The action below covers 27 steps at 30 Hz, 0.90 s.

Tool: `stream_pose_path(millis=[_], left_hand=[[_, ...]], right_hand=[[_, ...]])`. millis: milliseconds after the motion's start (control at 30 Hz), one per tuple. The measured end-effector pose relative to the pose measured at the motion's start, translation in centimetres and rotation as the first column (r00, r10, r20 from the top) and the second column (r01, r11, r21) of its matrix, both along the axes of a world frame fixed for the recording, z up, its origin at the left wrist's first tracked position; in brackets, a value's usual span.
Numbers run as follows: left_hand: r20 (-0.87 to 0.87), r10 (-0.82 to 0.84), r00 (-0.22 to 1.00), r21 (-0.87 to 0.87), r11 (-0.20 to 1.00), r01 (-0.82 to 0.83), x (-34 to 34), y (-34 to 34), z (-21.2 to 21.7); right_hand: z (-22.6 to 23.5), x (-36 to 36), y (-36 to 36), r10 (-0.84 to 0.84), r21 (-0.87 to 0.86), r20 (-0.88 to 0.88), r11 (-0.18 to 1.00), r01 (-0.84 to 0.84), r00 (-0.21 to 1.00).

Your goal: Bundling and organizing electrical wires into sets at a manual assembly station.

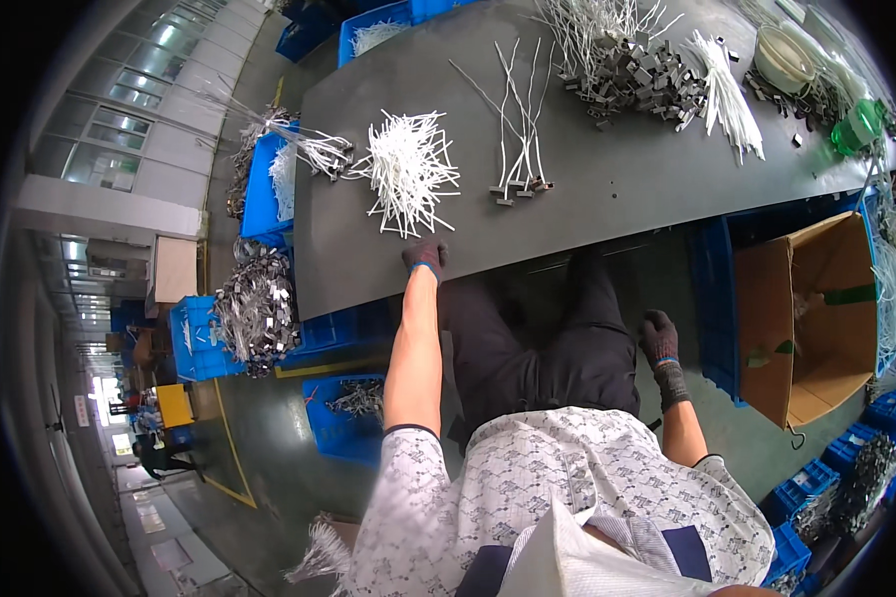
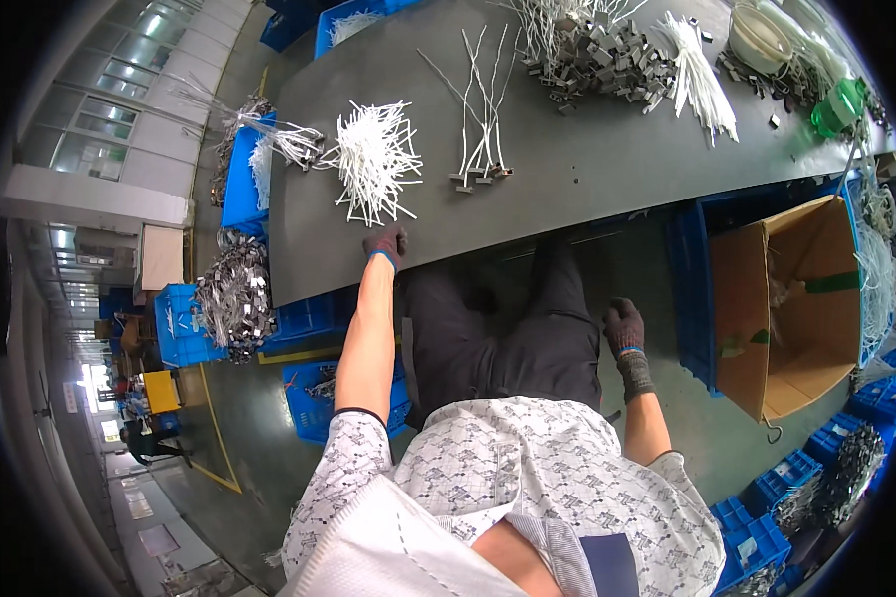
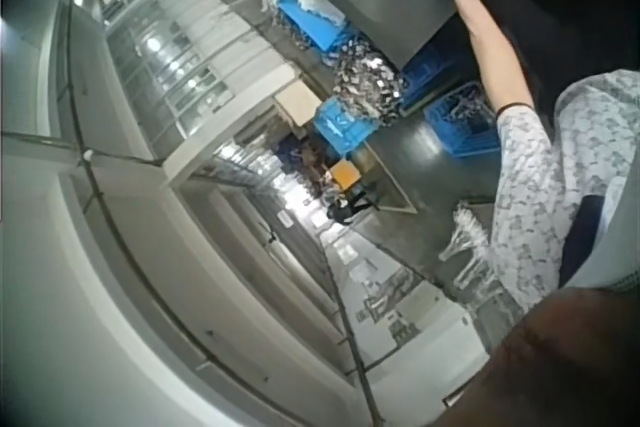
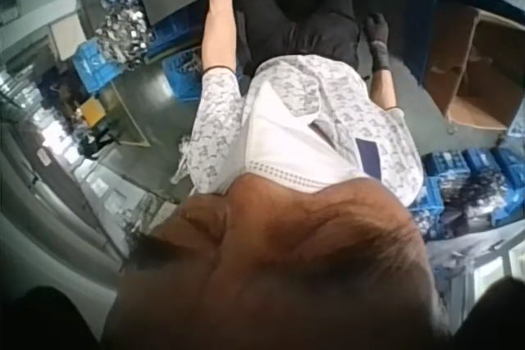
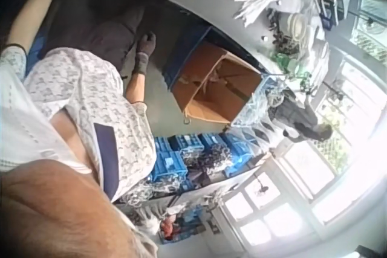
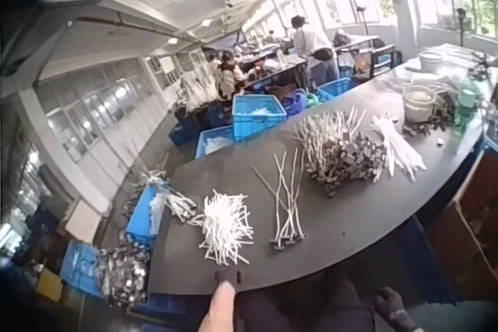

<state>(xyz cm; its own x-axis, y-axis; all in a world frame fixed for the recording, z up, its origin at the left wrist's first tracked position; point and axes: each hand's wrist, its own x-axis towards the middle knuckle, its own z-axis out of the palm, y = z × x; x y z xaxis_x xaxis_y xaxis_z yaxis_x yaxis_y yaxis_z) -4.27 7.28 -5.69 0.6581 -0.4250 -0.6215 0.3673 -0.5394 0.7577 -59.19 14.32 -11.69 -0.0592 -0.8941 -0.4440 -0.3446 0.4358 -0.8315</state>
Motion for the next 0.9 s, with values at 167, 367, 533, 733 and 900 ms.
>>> stream_pose_path(millis=[167,367,533,733,900], left_hand=[[-0.488,0.162,0.858,-0.283,0.900,-0.331,-4.5,3.2,4.6],[-0.478,0.073,0.875,-0.423,0.854,-0.303,-9.1,1.0,6.3],[0.007,-0.039,0.999,-0.451,0.892,0.038,-9.1,-2.8,1.4],[0.894,0.006,0.448,-0.149,0.947,0.284,-2.8,-6.5,-2.6],[0.934,0.110,0.339,-0.220,0.926,0.306,-5.2,-8.2,-1.9]], right_hand=[[0.7,0.2,-1.3,0.112,-0.019,-0.040,0.993,-0.113,0.993],[1.3,-0.1,-4.3,0.108,-0.327,-0.255,0.926,-0.191,0.961],[5.7,1.1,-3.7,0.027,-0.220,-0.057,0.975,-0.039,0.998],[10.3,-0.2,-2.8,-0.045,-0.093,0.012,0.995,0.046,0.999],[13.6,1.1,-6.9,-0.091,-0.109,-0.020,0.990,0.089,0.996]])
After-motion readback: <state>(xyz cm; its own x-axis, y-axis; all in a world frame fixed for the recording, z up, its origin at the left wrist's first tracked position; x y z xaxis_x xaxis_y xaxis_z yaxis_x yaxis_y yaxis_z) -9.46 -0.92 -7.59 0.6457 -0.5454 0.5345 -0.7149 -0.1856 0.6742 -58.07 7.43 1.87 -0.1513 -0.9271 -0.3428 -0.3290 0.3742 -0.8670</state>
